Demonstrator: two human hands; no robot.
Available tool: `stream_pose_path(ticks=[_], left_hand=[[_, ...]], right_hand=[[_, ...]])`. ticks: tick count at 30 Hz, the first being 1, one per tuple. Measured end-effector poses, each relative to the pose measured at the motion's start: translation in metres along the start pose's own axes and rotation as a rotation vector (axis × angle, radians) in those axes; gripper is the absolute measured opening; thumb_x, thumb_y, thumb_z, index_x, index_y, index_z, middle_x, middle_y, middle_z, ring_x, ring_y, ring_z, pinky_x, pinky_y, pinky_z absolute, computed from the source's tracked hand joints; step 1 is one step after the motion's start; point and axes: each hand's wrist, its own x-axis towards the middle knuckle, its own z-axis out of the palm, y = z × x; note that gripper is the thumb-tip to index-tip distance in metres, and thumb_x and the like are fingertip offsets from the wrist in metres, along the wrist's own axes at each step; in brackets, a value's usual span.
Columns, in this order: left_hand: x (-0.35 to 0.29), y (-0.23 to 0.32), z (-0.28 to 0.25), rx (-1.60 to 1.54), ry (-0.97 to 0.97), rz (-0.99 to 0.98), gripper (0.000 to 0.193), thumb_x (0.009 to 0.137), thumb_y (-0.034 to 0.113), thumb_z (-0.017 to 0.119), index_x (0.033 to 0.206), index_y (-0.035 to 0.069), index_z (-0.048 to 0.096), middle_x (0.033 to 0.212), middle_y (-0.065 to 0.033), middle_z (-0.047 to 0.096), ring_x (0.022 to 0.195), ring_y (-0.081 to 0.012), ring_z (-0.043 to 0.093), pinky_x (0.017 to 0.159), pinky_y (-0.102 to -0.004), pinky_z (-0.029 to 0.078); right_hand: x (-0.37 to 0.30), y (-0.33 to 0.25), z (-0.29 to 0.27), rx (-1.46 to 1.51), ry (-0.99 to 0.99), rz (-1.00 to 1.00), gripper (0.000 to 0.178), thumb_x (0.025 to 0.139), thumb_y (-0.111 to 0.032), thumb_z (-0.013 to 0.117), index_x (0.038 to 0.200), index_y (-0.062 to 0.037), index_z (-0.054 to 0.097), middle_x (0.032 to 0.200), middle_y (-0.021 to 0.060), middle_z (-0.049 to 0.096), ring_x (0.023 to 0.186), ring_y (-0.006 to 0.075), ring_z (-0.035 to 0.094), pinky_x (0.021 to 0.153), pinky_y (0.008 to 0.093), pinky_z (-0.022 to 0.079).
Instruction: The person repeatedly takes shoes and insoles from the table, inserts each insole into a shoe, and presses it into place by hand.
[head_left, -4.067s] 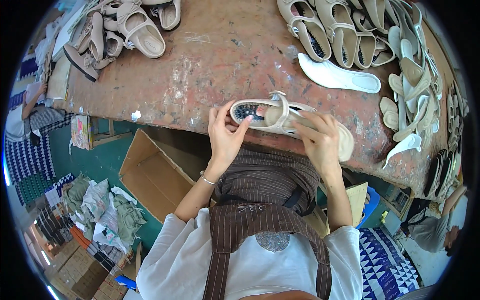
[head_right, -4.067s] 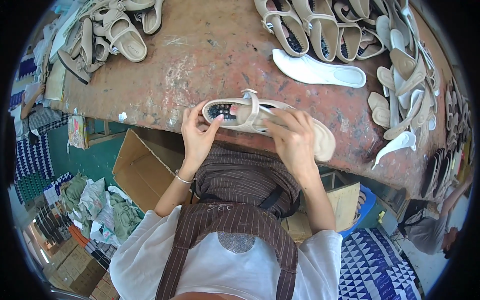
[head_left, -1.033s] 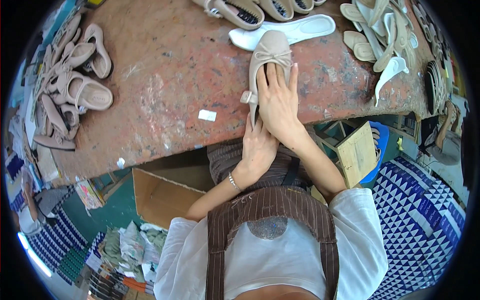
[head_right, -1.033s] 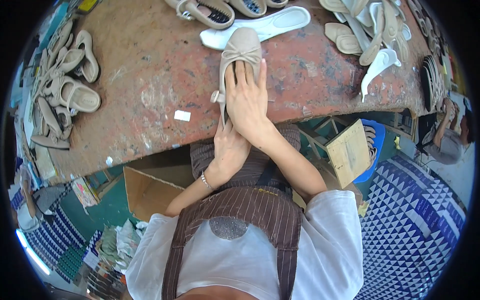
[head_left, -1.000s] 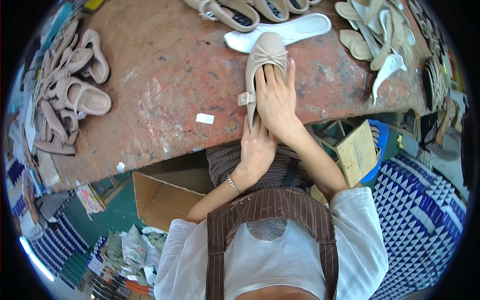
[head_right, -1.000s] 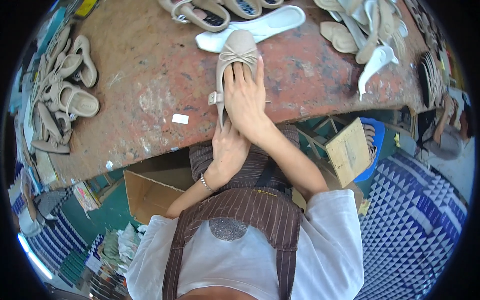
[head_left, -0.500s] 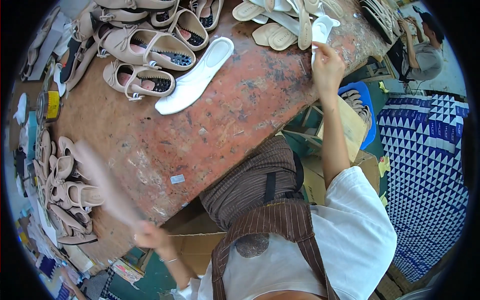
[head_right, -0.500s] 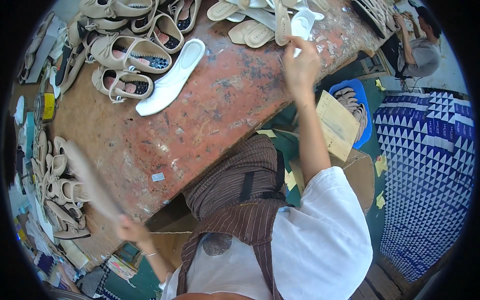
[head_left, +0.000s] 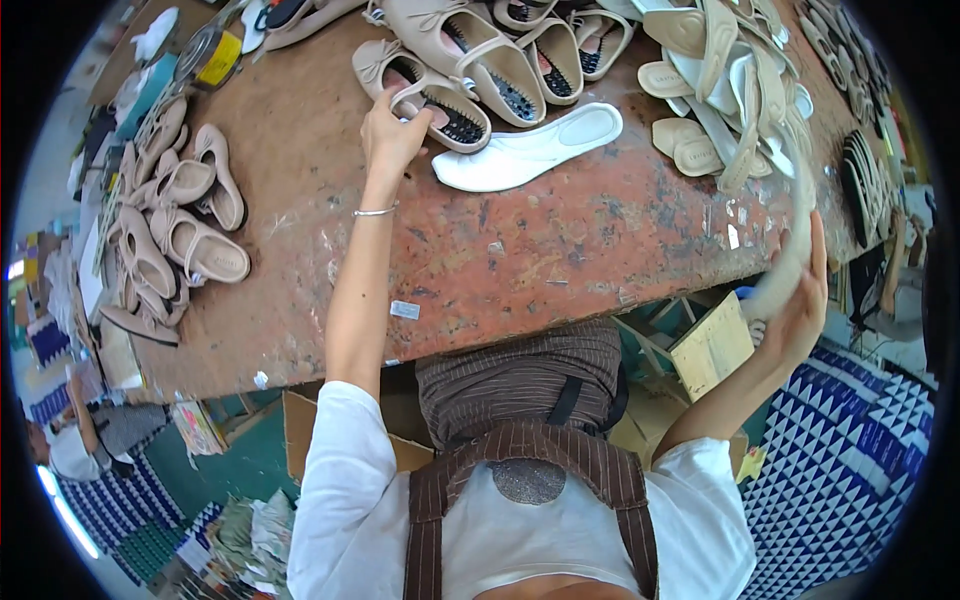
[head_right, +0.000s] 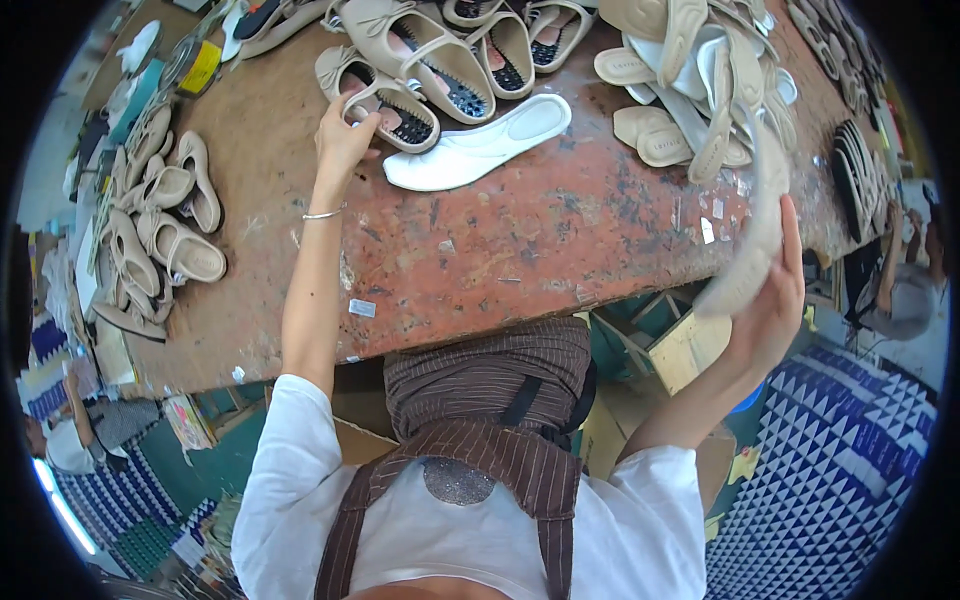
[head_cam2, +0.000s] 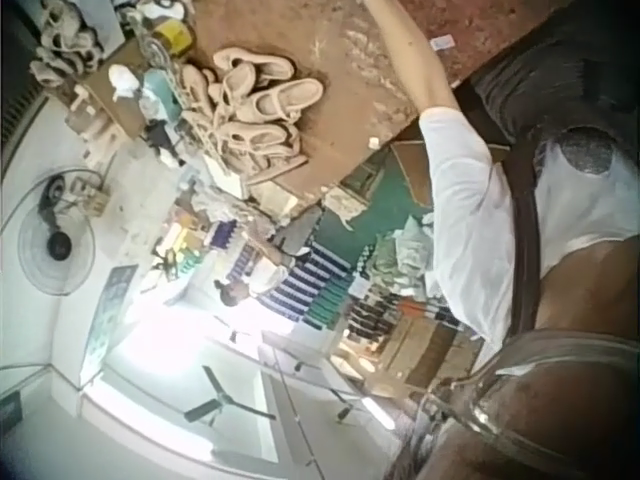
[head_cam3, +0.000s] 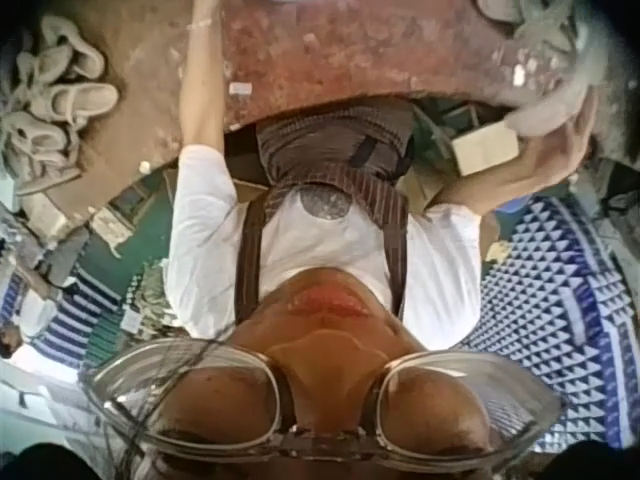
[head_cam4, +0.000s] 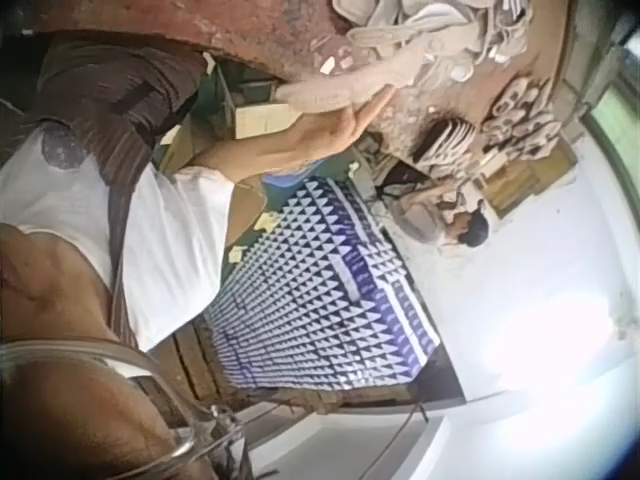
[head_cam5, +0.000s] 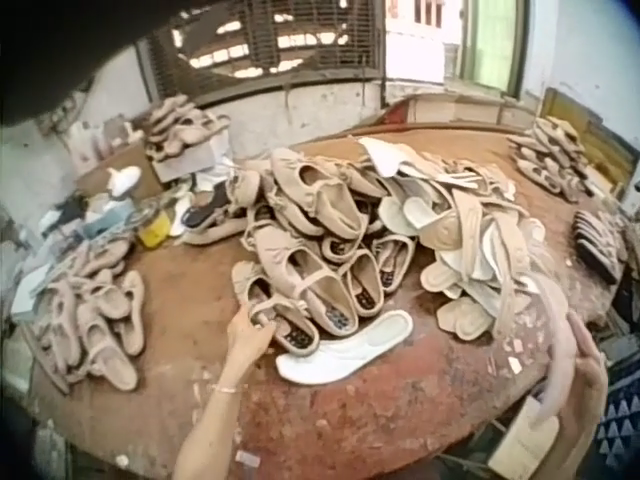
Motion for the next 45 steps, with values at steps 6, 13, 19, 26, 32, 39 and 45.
stream_pose_path(ticks=[6,13,19,26,32,39,45], left_hand=[[-0.045,0.013,-0.12,-0.348,0.013,0.058,0.035,0.083,0.0,0.057,0.117,0.001,0.065,0.101,-0.0094,0.071,0.089,-0.0172,0.066,0.08,-0.0296,0.051],[-0.101,0.025,-0.199,0.007,0.683,0.316,0.044,0.081,-0.016,0.047,0.117,-0.002,0.066,0.105,-0.0118,0.07,0.091,-0.019,0.067,0.078,-0.0268,0.054],[-0.127,0.05,-0.201,-0.385,0.36,0.291,0.046,0.081,-0.02,0.042,0.115,-0.001,0.068,0.105,-0.0095,0.071,0.086,-0.0168,0.07,0.081,-0.0261,0.055],[-0.184,0.056,-0.081,-0.154,-0.444,0.429,0.066,0.075,-0.014,0.049,0.134,0.013,0.059,0.121,-0.0134,0.066,0.104,-0.0312,0.066,0.089,-0.0394,0.054],[-0.234,0.022,-0.104,0.111,0.091,0.323,0.049,0.082,0.011,0.076,0.127,0.002,0.062,0.105,-0.0143,0.063,0.086,-0.0268,0.061,0.076,-0.0367,0.051],[-0.264,0.01,-0.079,-0.479,-0.014,-0.237,0.063,0.075,0.01,0.086,0.129,-0.006,0.057,0.106,-0.006,0.052,0.086,-0.0111,0.061,0.065,-0.0212,0.057],[-0.253,0.003,-0.079,-0.553,-0.032,-0.256,0.06,0.073,0.012,0.088,0.123,-0.007,0.061,0.105,-0.006,0.053,0.086,-0.0118,0.063,0.065,-0.0228,0.058]], right_hand=[[-0.025,0.018,0.014,-0.194,0.086,0.055,0.032,0.098,-0.022,0.062,0.11,0.0071,0.065,0.094,0.0111,0.07,0.085,0.0189,0.068,0.081,0.0332,0.053],[-0.021,0.079,0.088,0.016,-0.085,0.183,0.06,0.101,-0.024,0.044,0.15,0.0051,0.026,0.143,0.0308,0.044,0.126,0.0354,0.054,0.109,0.0448,0.042],[-0.03,0.072,0.1,0.003,-0.201,0.078,0.061,0.104,-0.039,0.039,0.148,0.002,0.03,0.136,0.0255,0.051,0.1,0.0213,0.061,0.089,0.0362,0.054],[-0.059,0.066,0.108,-1.215,-0.528,-0.431,0.036,0.092,-0.013,0.061,0.127,-0.0048,0.066,0.128,0.0151,0.06,0.106,0.0259,0.057,0.092,0.0419,0.046],[-0.086,0.106,0.126,-1.316,-0.764,-0.441,0.033,0.07,-0.007,0.076,0.102,-0.0104,0.077,0.116,0.0083,0.067,0.103,0.0295,0.059,0.09,0.0419,0.046],[-0.076,0.163,0.162,-0.976,-1.008,-0.37,0.021,0.068,0.001,0.072,0.088,-0.0024,0.074,0.106,0.0103,0.068,0.104,0.0277,0.064,0.09,0.0394,0.051],[-0.08,0.182,0.186,-0.852,-0.926,-0.271,0.016,0.071,0.002,0.074,0.086,-0.0012,0.075,0.097,0.0099,0.071,0.092,0.0271,0.068,0.079,0.0337,0.055]])
